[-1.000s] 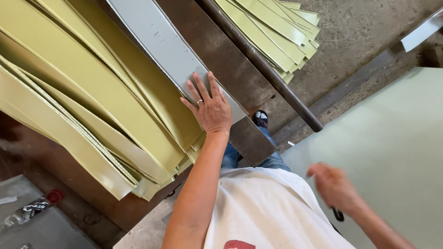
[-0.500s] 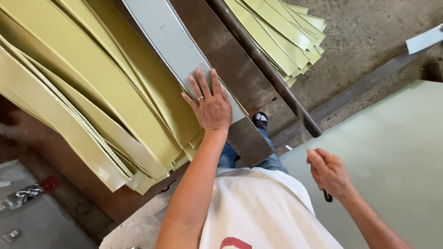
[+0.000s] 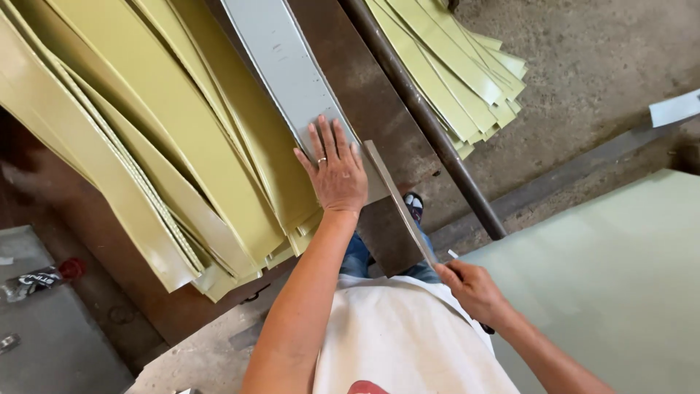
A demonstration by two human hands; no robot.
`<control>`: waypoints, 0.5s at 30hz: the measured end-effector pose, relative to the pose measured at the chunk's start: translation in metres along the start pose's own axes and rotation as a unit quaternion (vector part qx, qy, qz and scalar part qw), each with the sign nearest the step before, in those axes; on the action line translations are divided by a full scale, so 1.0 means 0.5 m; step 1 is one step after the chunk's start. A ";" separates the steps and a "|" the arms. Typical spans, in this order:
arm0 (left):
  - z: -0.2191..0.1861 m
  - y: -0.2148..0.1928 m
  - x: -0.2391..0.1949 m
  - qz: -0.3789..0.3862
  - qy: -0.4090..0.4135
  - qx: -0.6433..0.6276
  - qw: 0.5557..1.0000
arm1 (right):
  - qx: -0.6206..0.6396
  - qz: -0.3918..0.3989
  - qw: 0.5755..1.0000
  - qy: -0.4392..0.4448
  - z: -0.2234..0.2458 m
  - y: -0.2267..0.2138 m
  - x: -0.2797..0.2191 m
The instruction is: Marking lines on curved metal strips using a scribing tool and a metal guide for fabrication.
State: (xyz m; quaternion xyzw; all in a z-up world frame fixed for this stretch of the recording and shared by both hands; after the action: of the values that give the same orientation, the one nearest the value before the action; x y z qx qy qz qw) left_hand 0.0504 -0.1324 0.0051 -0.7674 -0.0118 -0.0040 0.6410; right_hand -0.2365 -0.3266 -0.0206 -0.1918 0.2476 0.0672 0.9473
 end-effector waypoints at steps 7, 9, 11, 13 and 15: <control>0.001 -0.011 0.003 -0.010 -0.008 -0.004 1.000 | 0.104 -0.091 0.990 -0.040 0.028 -0.035 0.023; 0.002 -0.009 0.000 -0.005 -0.007 0.006 1.000 | 0.016 0.038 0.990 0.137 0.047 -0.020 0.014; -0.003 -0.038 0.017 0.028 -0.006 0.022 0.999 | -0.004 0.005 0.996 0.087 0.048 -0.054 0.010; -0.006 -0.067 0.046 0.065 -0.005 0.035 0.997 | -0.027 -0.030 0.998 0.041 0.056 -0.092 -0.004; 0.002 -0.091 0.103 0.148 -0.008 0.079 0.986 | 0.018 -0.010 0.989 0.147 0.022 -0.102 -0.025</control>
State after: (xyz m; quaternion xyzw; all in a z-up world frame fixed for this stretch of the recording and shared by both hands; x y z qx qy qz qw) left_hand 0.1007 -0.1227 0.0507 -0.7074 0.0964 0.0981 0.6933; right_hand -0.2311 -0.3695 0.0115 -0.1849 0.3832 0.0243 0.9047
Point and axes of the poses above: each hand's wrist, its own x-axis towards the middle knuckle, its own y-axis out of the palm, z = x × y, the point moved 9 cm from there along x, towards the middle knuckle, and after that the axes turned 11 degrees about -y, right-handed, at the moved point
